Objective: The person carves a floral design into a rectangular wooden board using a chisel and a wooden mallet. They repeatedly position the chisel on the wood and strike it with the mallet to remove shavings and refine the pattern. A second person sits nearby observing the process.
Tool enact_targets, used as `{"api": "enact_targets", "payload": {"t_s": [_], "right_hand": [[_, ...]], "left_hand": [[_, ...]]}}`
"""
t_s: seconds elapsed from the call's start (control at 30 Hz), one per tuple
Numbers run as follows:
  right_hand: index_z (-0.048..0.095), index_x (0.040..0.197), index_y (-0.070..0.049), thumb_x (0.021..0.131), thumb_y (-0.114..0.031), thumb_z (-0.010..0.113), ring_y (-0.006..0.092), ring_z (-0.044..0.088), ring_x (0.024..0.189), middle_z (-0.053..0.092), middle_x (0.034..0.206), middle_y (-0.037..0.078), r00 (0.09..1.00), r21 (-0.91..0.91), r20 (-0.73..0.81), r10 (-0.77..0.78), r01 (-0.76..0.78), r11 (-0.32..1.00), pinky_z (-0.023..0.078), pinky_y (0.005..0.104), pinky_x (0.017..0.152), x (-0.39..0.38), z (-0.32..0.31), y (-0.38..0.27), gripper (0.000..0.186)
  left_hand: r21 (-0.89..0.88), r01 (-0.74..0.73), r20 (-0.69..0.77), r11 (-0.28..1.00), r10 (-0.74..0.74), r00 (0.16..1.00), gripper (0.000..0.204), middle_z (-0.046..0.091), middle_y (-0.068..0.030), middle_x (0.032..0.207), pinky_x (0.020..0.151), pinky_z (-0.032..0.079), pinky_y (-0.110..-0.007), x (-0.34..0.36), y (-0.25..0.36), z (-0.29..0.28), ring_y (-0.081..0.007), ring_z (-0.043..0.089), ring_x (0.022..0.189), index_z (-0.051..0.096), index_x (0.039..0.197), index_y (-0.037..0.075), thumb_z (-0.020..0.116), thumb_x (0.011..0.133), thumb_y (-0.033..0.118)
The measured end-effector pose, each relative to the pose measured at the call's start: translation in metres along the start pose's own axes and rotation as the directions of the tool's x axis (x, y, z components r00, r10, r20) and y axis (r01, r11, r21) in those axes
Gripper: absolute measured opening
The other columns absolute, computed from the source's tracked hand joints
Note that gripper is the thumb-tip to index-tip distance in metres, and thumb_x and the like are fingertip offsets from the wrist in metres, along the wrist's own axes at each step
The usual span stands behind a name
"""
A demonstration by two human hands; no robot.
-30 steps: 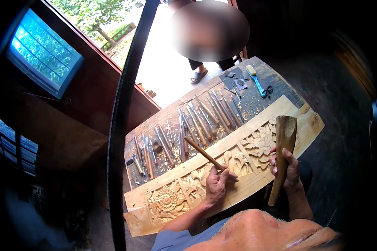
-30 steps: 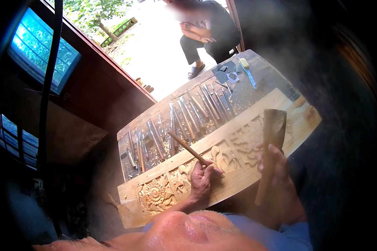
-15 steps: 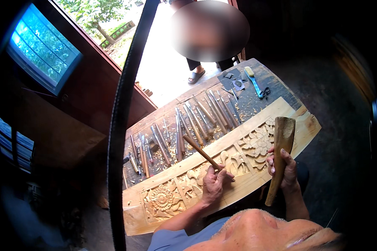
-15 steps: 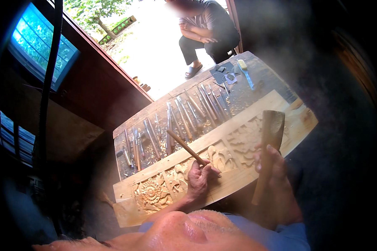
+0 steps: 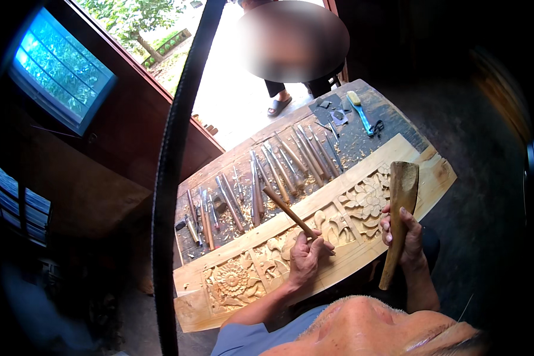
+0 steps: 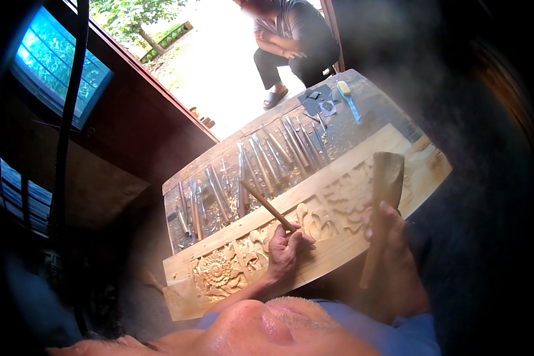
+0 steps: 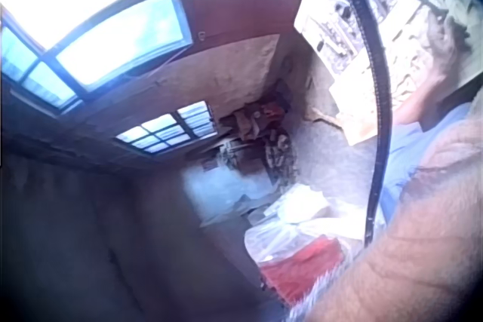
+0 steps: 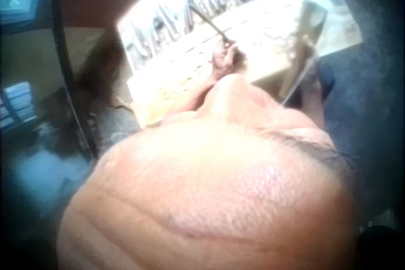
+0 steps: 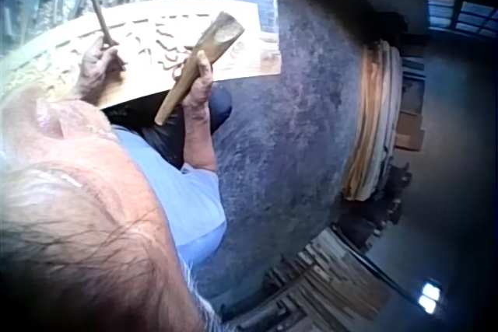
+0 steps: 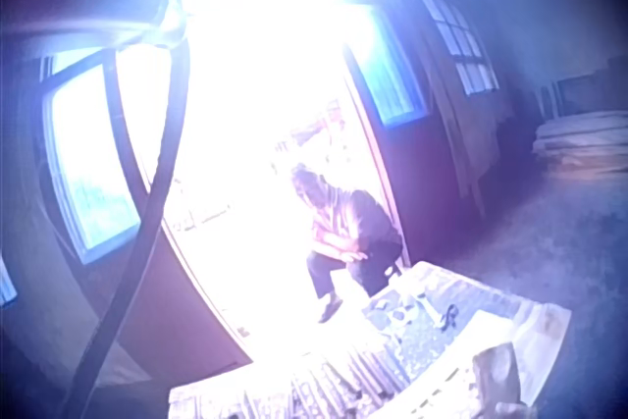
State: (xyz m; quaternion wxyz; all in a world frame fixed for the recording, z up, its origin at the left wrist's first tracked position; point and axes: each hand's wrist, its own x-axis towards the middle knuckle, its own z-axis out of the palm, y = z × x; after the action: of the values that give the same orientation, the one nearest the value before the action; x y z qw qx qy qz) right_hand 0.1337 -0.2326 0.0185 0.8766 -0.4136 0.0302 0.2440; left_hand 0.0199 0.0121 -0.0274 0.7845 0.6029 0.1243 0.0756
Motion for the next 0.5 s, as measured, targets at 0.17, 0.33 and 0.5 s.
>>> {"api": "enact_targets", "payload": {"t_s": [0.17,0.33,0.5], "right_hand": [[0.056,0.119,0.0,0.099,-0.047,0.063,0.0114,0.055,0.053,0.06,0.079,0.007,1.0,-0.009,-0.024,0.014,-0.014,1.0,0.047,0.0214,0.048,-0.002,0.003,-0.001,0.051],[0.057,0.119,-0.001,0.099,-0.047,0.063,0.0109,0.055,0.053,0.06,0.078,0.007,0.998,0.004,-0.058,0.016,-0.016,1.0,0.047,0.0211,0.048,0.001,0.006,0.002,0.051],[0.057,0.118,-0.002,0.1,-0.046,0.058,0.0101,0.056,0.056,0.06,0.078,0.005,0.998,0.01,-0.045,0.05,-0.05,0.999,0.046,0.0224,0.051,0.0,0.004,-0.002,0.047]], "left_hand": [[0.007,-0.006,0.011,1.0,0.006,1.0,0.024,0.073,-0.0124,0.091,0.078,0.057,-0.03,0.0,-0.002,-0.002,-0.0159,0.07,0.081,0.047,0.126,0.002,0.054,0.11,0.019],[0.009,0.017,-0.013,1.0,-0.017,1.0,0.024,0.072,-0.0122,0.091,0.078,0.057,-0.029,0.0,0.003,-0.002,-0.0154,0.069,0.081,0.047,0.126,0.003,0.054,0.11,0.018],[0.029,0.05,-0.039,0.998,-0.048,0.998,0.024,0.072,-0.0113,0.092,0.073,0.057,-0.029,0.0,0.014,0.005,-0.0153,0.068,0.08,0.048,0.127,0.004,0.055,0.109,0.02]]}}
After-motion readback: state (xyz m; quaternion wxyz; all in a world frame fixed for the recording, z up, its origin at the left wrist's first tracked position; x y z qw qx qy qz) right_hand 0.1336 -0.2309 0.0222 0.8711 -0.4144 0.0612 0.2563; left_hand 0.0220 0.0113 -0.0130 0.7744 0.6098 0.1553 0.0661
